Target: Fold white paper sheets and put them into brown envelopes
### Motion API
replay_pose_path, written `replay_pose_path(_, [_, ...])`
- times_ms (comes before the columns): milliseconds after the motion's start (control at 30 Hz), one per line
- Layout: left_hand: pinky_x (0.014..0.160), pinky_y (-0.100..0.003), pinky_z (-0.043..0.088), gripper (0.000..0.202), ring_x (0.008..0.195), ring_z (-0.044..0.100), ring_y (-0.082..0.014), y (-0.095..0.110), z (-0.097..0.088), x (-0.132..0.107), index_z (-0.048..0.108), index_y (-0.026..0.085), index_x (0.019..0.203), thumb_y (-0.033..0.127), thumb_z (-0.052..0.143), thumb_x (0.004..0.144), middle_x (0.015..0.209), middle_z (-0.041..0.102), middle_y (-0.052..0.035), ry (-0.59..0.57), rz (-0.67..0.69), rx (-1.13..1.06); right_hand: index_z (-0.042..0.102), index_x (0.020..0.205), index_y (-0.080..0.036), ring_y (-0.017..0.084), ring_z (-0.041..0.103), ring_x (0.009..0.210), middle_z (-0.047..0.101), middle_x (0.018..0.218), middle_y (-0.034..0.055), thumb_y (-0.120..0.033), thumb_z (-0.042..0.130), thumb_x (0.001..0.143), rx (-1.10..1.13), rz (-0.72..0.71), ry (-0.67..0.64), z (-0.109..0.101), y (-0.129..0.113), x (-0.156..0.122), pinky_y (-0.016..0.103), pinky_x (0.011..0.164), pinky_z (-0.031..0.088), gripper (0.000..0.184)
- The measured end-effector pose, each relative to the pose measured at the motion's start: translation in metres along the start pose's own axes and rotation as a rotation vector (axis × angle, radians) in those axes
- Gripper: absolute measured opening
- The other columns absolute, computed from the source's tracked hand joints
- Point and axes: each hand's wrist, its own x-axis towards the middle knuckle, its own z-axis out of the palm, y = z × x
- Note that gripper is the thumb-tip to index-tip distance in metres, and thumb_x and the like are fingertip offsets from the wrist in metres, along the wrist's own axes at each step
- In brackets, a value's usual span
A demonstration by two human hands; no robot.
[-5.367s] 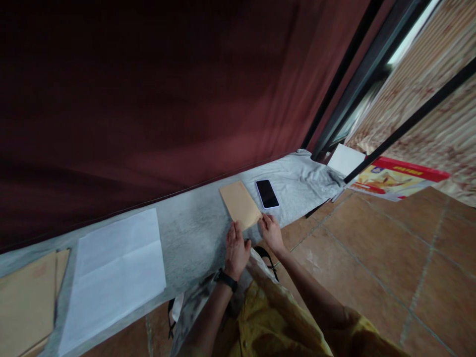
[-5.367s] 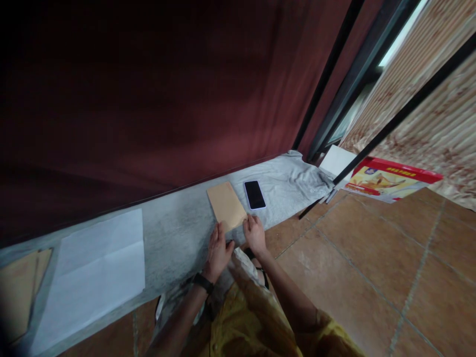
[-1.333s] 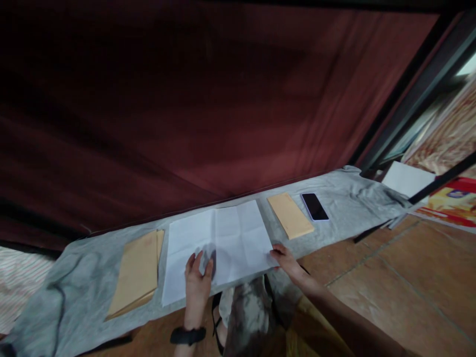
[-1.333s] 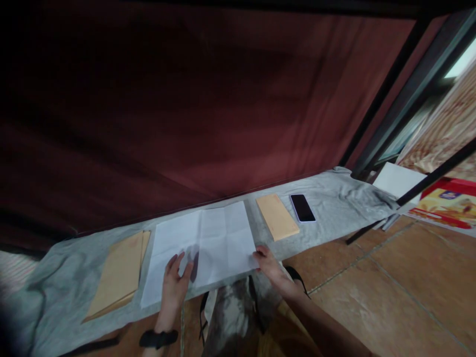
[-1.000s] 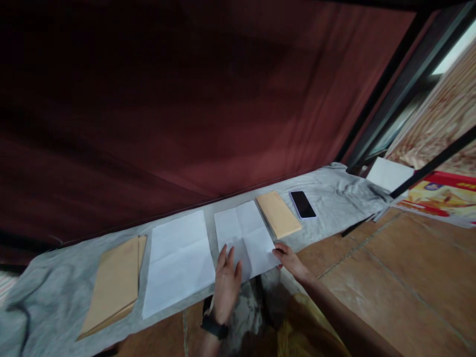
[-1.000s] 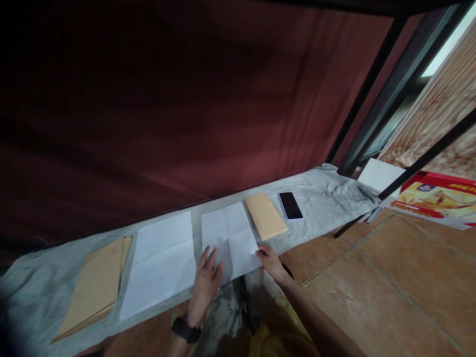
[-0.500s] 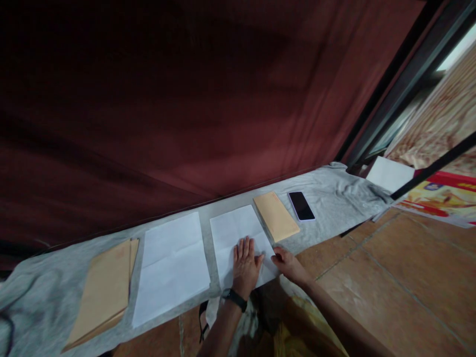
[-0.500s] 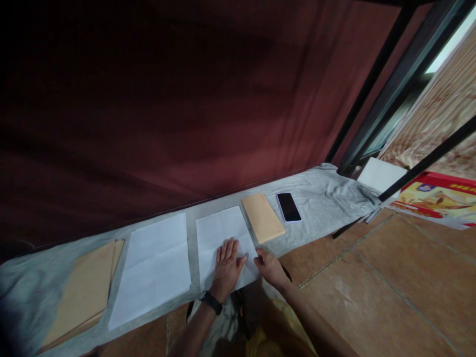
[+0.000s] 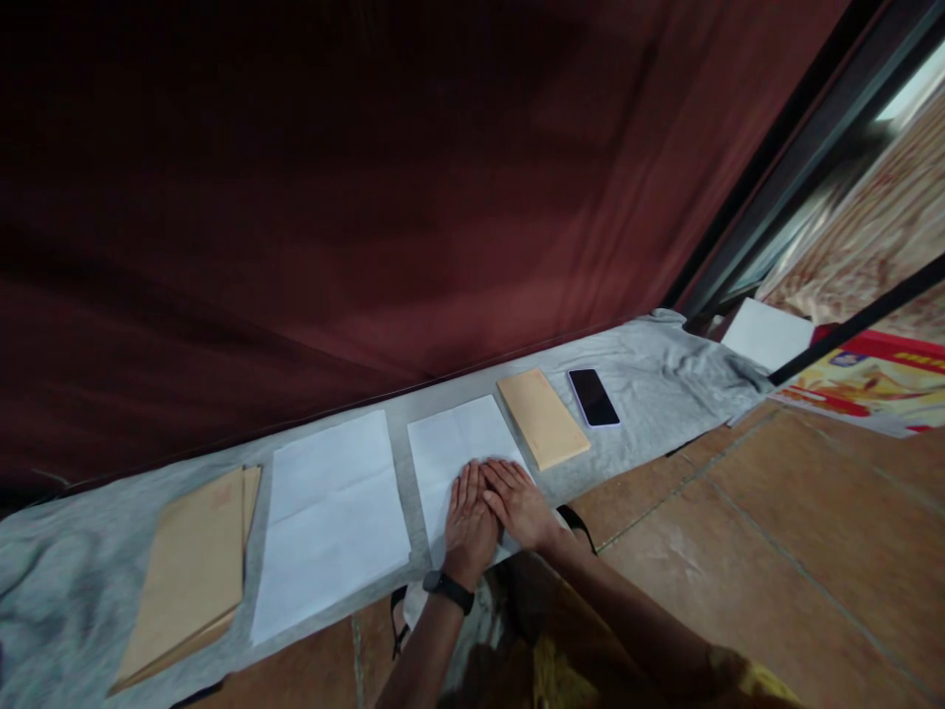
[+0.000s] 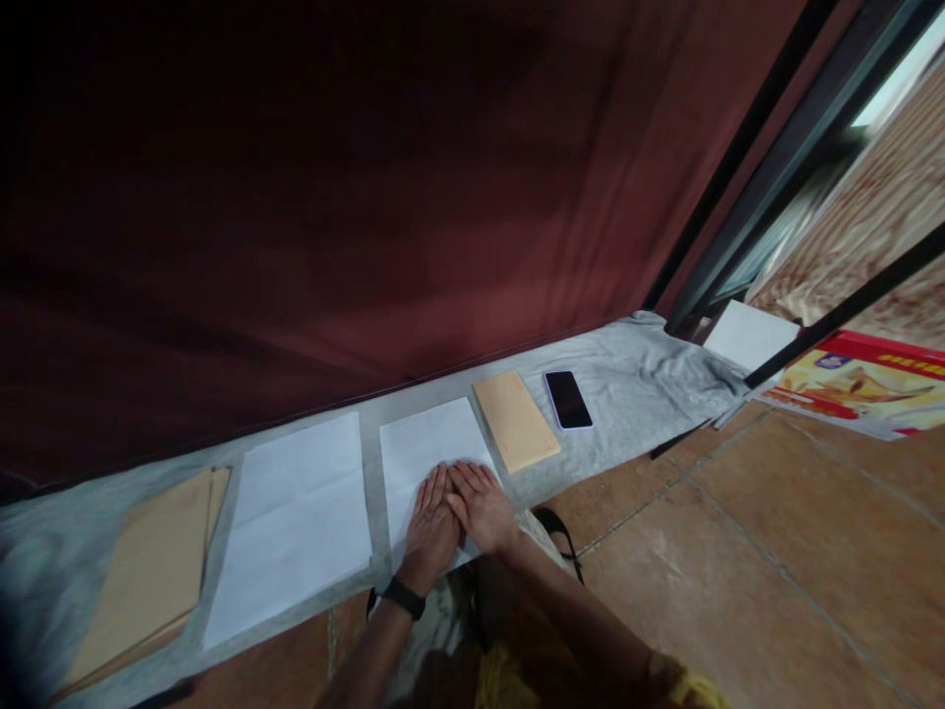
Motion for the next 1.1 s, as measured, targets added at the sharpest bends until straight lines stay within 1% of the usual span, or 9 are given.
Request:
replay_pose_path(133, [0.122,-0.048,0.032,0.058,0.151,0.030,-0.0274,-0.013,-0.010,-0.008,0.038,0.006,0.152,0.027,0.036,0.098,0.159,0.039,-0.0185,0.028,-0.018,0.011,0.049,0.148,-0.015,0.027,0.042,0.144,0.049,0.153,0.0131,-0.036,0.040,0.105,-0.068,0.012,-0.002,0.006,0.006,-0.005,0.050,0.121,0.032,0.049])
replay_pose_path(367, [0.121,-0.049,0.032,0.063,0.149,0.035,-0.0294,-0.030,-0.027,-0.028,0.041,0.007,0.150,0.045,0.038,0.100,0.156,0.044,-0.0212,0.079,-0.134,0.045,0.045,0.150,-0.012,0.028,0.039,0.145,0.047,0.154,0.0151,-0.034,0.037,0.105,-0.107,0.078,0.016,-0.001,0.020,-0.015,0.050,0.120,0.033,0.051])
replay_pose_path(533, [0.119,-0.048,0.036,0.066,0.146,0.039,-0.0325,-0.038,-0.034,-0.046,0.042,0.002,0.147,0.047,0.042,0.099,0.154,0.043,-0.0260,0.069,-0.170,0.071,0.045,0.150,-0.011,0.029,0.038,0.146,0.046,0.155,0.0161,-0.034,0.038,0.105,-0.111,0.089,0.026,-0.003,0.024,-0.025,0.051,0.119,0.035,0.051])
replay_pose_path(633, [0.119,-0.050,0.037,0.068,0.149,0.035,-0.0329,-0.033,-0.040,-0.063,0.038,0.005,0.150,0.046,0.046,0.097,0.157,0.039,-0.0249,0.046,-0.148,0.055,0.044,0.150,-0.012,0.030,0.039,0.145,0.045,0.155,0.0172,-0.032,0.040,0.104,-0.091,0.064,0.026,-0.006,0.024,-0.034,0.052,0.119,0.036,0.051])
replay_pose_path(733, [0.119,-0.053,0.035,0.075,0.153,0.025,-0.0320,-0.024,-0.047,-0.083,0.029,0.018,0.157,0.044,0.055,0.092,0.164,0.029,-0.0154,-0.031,-0.077,0.029,0.042,0.151,-0.013,0.029,0.040,0.145,0.046,0.154,0.0170,-0.032,0.041,0.103,-0.054,0.011,0.003,-0.013,0.025,-0.049,0.053,0.119,0.036,0.052])
replay_pose_path(800, [0.120,-0.054,0.033,0.080,0.154,0.022,-0.0317,-0.020,-0.050,-0.095,0.026,0.025,0.158,0.038,0.060,0.087,0.167,0.025,-0.0100,-0.080,-0.031,0.031,0.039,0.153,-0.015,0.028,0.039,0.145,0.045,0.155,0.0154,-0.032,0.043,0.103,-0.036,-0.032,-0.021,-0.020,0.028,-0.060,0.053,0.119,0.036,0.054])
replay_pose_path(867, [0.121,-0.053,0.033,0.078,0.153,0.025,-0.0301,-0.021,-0.050,-0.103,0.029,0.027,0.157,0.029,0.059,0.085,0.166,0.027,-0.0080,-0.087,-0.004,0.048,0.035,0.156,-0.016,0.028,0.037,0.147,0.043,0.157,0.0147,-0.035,0.048,0.101,-0.033,-0.070,-0.058,-0.027,0.033,-0.071,0.053,0.120,0.036,0.059])
replay_pose_path(967, [0.120,-0.047,0.037,0.071,0.149,0.035,-0.0252,-0.028,-0.051,-0.105,0.038,0.025,0.154,0.014,0.049,0.085,0.162,0.038,-0.0067,-0.072,0.018,0.090,0.031,0.157,-0.015,0.029,0.034,0.148,0.039,0.159,0.0147,-0.040,0.056,0.096,-0.041,-0.143,-0.136,-0.036,0.042,-0.081,0.050,0.121,0.035,0.071])
replay_pose_path(1100, [0.116,-0.043,0.043,0.062,0.142,0.046,-0.0231,-0.033,-0.059,-0.100,0.051,0.021,0.145,0.006,0.044,0.085,0.155,0.049,-0.0062,-0.075,0.063,0.134,0.032,0.157,-0.014,0.028,0.034,0.148,0.038,0.160,0.0147,-0.027,0.052,0.094,-0.030,-0.211,-0.182,-0.040,0.051,-0.082,0.050,0.122,0.033,0.067])
